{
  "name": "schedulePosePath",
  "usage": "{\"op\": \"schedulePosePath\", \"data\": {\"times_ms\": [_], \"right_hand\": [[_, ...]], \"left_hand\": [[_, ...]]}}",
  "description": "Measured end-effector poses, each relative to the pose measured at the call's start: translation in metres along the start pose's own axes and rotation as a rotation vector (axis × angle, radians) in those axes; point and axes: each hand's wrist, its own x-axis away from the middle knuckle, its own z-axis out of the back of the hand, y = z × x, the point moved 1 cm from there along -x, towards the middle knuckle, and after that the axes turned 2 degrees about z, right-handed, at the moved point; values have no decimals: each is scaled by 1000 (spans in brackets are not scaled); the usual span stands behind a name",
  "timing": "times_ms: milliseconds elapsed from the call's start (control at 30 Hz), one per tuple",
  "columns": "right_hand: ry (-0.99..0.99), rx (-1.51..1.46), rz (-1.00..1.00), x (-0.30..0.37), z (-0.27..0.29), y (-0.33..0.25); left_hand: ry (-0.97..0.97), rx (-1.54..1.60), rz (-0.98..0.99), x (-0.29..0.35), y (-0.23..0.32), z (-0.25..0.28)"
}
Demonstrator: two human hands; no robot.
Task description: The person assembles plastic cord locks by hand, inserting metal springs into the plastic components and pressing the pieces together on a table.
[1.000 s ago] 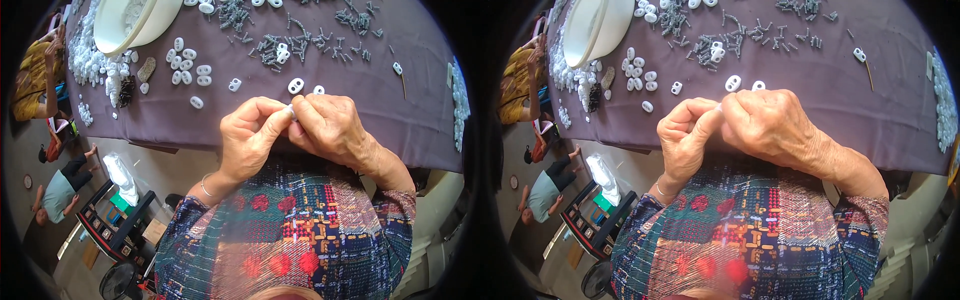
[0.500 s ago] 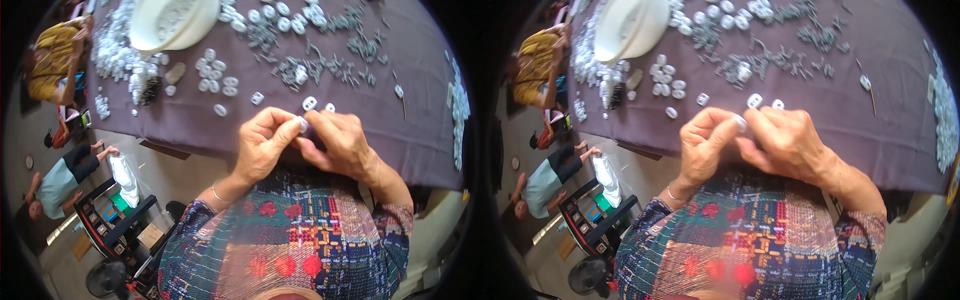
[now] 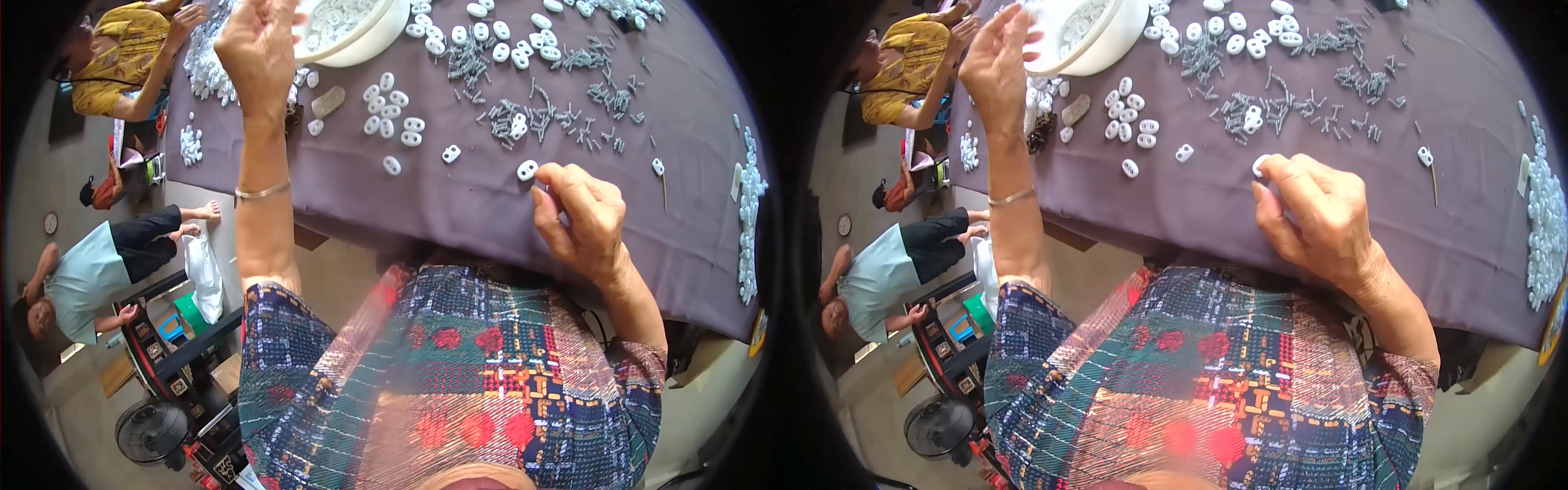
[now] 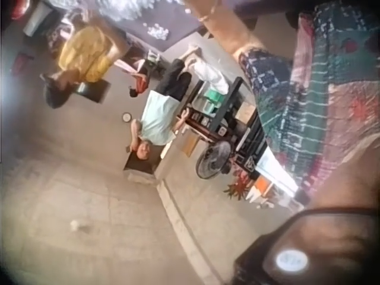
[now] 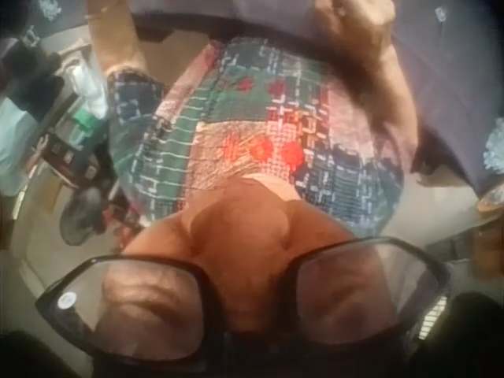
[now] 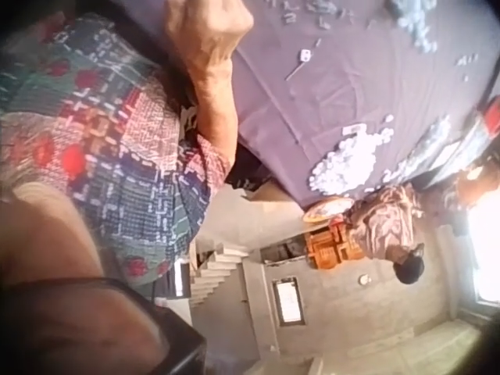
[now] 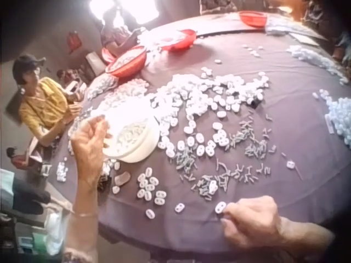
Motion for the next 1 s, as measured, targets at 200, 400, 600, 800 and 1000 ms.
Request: {"op": "schedulePosePath", "data": {"times_ms": [200, 400, 600, 800, 1000], "right_hand": [[-18, 31, -24, 7, -2, 5], [-33, 39, 0, 6, -3, 0], [-15, 24, 7, 10, -6, 1], [25, -122, -161, 7, -5, -1], [-17, -412, -371, 9, -3, 1]], "left_hand": [[-150, -367, -237, 68, 22, -13], [-541, -414, -114, 144, 20, -26], [-554, -139, 32, 155, 25, -36], [-469, 636, 787, 165, 48, -49], [-450, 641, 660, 170, 59, -55]]}}
